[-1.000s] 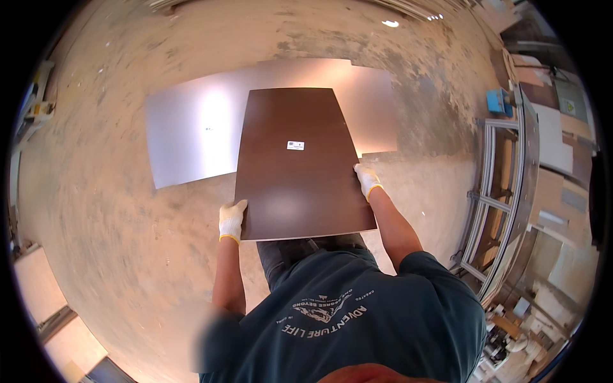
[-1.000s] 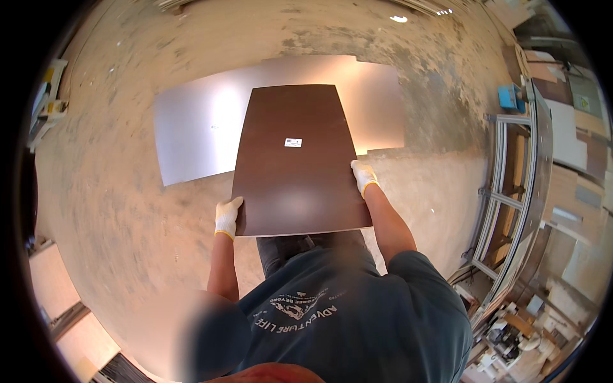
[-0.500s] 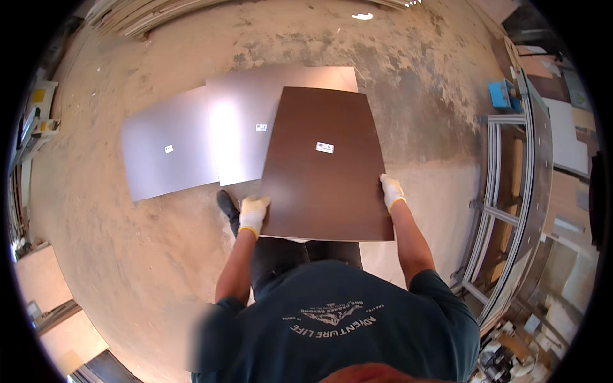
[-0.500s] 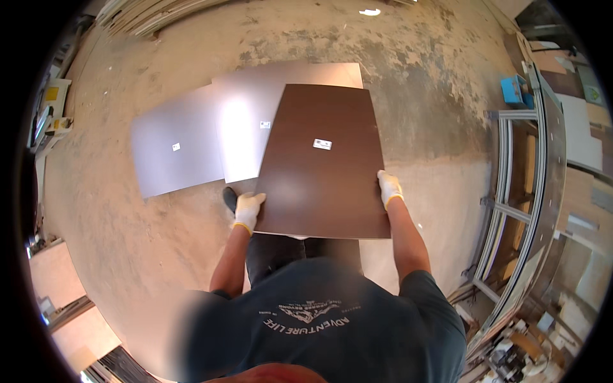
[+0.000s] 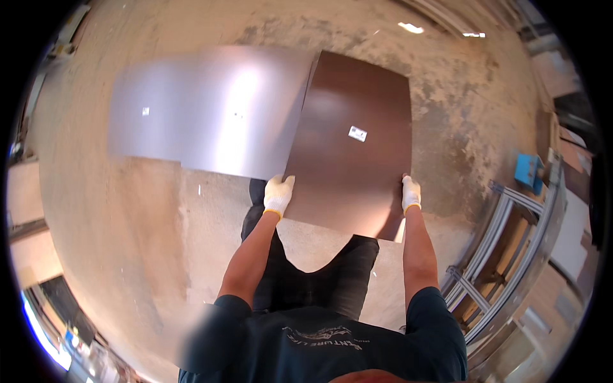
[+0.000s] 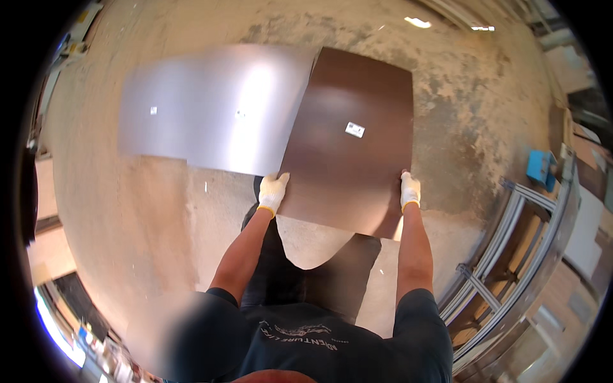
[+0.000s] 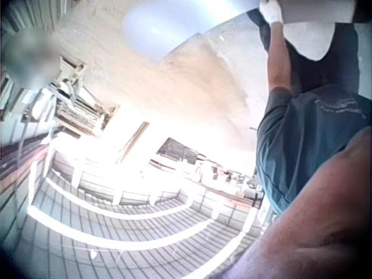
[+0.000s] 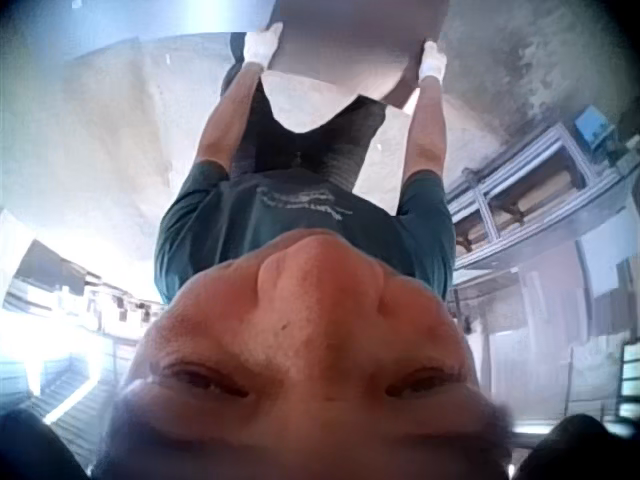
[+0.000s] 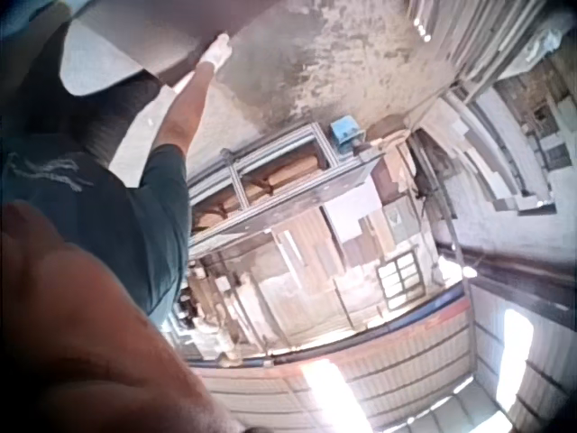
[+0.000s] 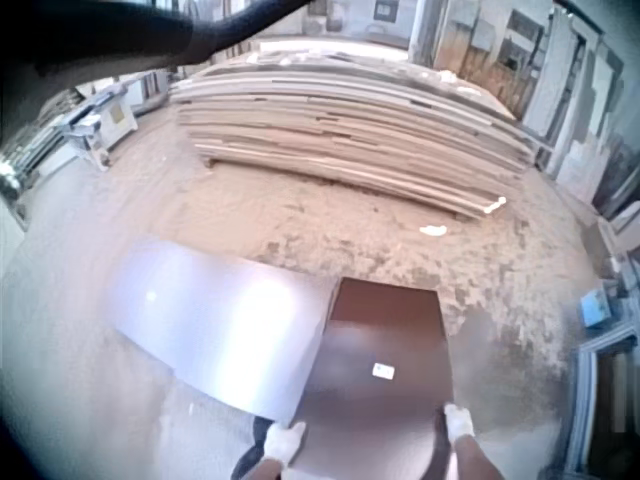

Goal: The person wipes the surface of large rectangular panels with a white cloth, then repeatedly picks up and places down the panels on a metal table and the floor. The person also briefly handles a smartphone and a long thin strip.

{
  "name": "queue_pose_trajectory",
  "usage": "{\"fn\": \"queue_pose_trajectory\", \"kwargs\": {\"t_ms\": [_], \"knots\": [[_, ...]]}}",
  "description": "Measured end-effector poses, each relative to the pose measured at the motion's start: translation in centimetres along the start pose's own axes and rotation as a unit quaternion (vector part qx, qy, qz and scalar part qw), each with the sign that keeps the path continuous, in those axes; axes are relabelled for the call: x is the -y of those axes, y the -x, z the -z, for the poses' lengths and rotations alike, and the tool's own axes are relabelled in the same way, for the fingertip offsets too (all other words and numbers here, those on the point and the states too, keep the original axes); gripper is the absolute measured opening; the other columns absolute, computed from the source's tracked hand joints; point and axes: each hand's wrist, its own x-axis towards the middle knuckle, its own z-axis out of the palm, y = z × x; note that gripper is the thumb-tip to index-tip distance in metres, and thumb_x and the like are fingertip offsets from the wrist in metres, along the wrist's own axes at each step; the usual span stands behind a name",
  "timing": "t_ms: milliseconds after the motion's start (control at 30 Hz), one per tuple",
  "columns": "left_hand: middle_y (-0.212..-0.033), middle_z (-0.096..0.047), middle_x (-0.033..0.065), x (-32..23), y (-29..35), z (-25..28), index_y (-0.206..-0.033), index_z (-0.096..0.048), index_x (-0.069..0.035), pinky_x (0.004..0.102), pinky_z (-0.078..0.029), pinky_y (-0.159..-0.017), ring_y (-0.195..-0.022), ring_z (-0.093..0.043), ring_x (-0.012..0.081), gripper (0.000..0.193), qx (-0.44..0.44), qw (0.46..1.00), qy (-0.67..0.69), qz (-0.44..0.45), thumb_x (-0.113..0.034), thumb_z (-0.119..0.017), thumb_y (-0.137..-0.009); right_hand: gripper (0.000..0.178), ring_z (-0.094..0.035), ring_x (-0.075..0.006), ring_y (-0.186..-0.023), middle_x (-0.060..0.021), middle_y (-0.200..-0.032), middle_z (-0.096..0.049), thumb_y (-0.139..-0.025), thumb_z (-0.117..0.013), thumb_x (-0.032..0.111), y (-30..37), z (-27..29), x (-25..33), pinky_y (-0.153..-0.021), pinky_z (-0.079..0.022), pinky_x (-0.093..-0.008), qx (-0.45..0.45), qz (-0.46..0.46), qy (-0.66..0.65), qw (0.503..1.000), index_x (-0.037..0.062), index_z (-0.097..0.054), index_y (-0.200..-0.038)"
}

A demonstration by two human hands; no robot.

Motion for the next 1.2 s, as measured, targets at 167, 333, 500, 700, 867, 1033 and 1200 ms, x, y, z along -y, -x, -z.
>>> {"fn": "queue_pose_trajectory", "kwargs": {"t_ms": [167, 333, 500, 700, 867, 1033, 1200], "knots": [[-0.087, -0.068, 0.0232, 10.2, -7.0, -11.3, -0.1, -0.066, 0.002, 0.0431, -0.049, -0.079, -0.086, -0.067, 0.0365, 0.042, -0.118, 0.991, -0.058, 0.014, -0.038, -0.058, -0.09, 0.046, -0.065, -0.024, -0.089, -0.0119, -0.09, -0.072, -0.088, -0.058, 0.042, -11.3, -6.0, -4.3, -0.08, -0.048, -0.0398, 0.059, 0.065, 0.006, 0.996, -0.0006, -0.072, -0.094], [-0.095, -0.069, 0.0214, 13.9, -10.4, -15.6, -0.109, -0.066, 0.001, 0.0407, -0.05, -0.082, -0.091, -0.067, 0.0362, 0.045, -0.145, 0.988, -0.035, 0.046, -0.041, -0.055, -0.094, 0.036, -0.054, -0.0156, -0.078, -0.0015, -0.079, -0.062, -0.091, -0.056, 0.037, -17.4, -13.4, -10.5, -0.076, -0.043, -0.031, 0.077, 0.076, -0.105, 0.989, 0.003, -0.067, -0.084], [-0.119, -0.064, 0.0219, 16.0, -12.5, -17.3, -0.131, -0.052, -0.004, 0.0466, -0.049, -0.092, -0.107, -0.062, 0.0389, 0.055, -0.146, 0.964, -0.221, 0.016, -0.041, -0.059, -0.091, 0.045, -0.057, -0.018, -0.087, -0.0037, -0.094, -0.064, -0.093, -0.057, 0.042, -21.6, -17.9, -16.7, -0.082, -0.046, -0.0326, 0.176, 0.032, -0.018, 0.984, 0.0018, -0.064, -0.113], [-0.126, -0.061, 0.0185, 14.2, -5.4, -20.9, -0.132, -0.055, -0.011, 0.0459, -0.049, -0.095, -0.114, -0.06, 0.0369, 0.051, 0.025, 0.987, -0.142, -0.071, -0.037, -0.064, -0.089, 0.065, -0.061, -0.0256, -0.102, -0.014, -0.106, -0.068, -0.086, -0.065, 0.051, -30.1, -20.8, -11.4, -0.094, -0.046, -0.0364, 0.128, 0.101, 0.023, 0.986, -0.0033, -0.057, -0.121], [-0.116, -0.065, 0.0203, 10.8, -3.9, -21.8, -0.127, -0.057, -0.01, 0.0472, -0.05, -0.087, -0.104, -0.062, 0.0412, 0.044, 0.239, 0.951, -0.168, -0.102, -0.036, -0.061, -0.091, 0.045, -0.056, -0.017, -0.107, -0.0062, -0.114, -0.064, -0.084, -0.076, 0.027, -31.8, -24.0, -7.4, -0.097, -0.042, -0.0304, 0.167, 0.041, -0.232, 0.957, -0.0011, -0.06, -0.115], [-0.111, -0.065, 0.0209, 9.6, -5.0, -18.8, -0.125, -0.055, -0.01, 0.0487, -0.05, -0.084, -0.099, -0.062, 0.0422, 0.042, 0.258, 0.95, -0.173, -0.039, -0.036, -0.059, -0.093, 0.045, -0.054, -0.017, -0.113, -0.0036, -0.124, -0.059, -0.088, -0.074, 0.022, -30.9, -23.5, -7.0, -0.102, -0.04, -0.0323, 0.168, 0.007, -0.207, 0.964, 0.0028, -0.056, -0.124], [-0.105, -0.066, 0.02, 10.5, -5.3, -17.5, -0.123, -0.056, -0.01, 0.0487, -0.05, -0.082, -0.095, -0.063, 0.0412, 0.039, 0.213, 0.962, -0.159, -0.064, -0.033, -0.06, -0.092, 0.043, -0.055, -0.017, -0.113, -0.0032, -0.124, -0.058, -0.089, -0.074, 0.024, -29.5, -24.0, -6.2, -0.1, -0.043, -0.0333, 0.186, -0.016, -0.234, 0.954, 0.004, -0.056, -0.122]]}}
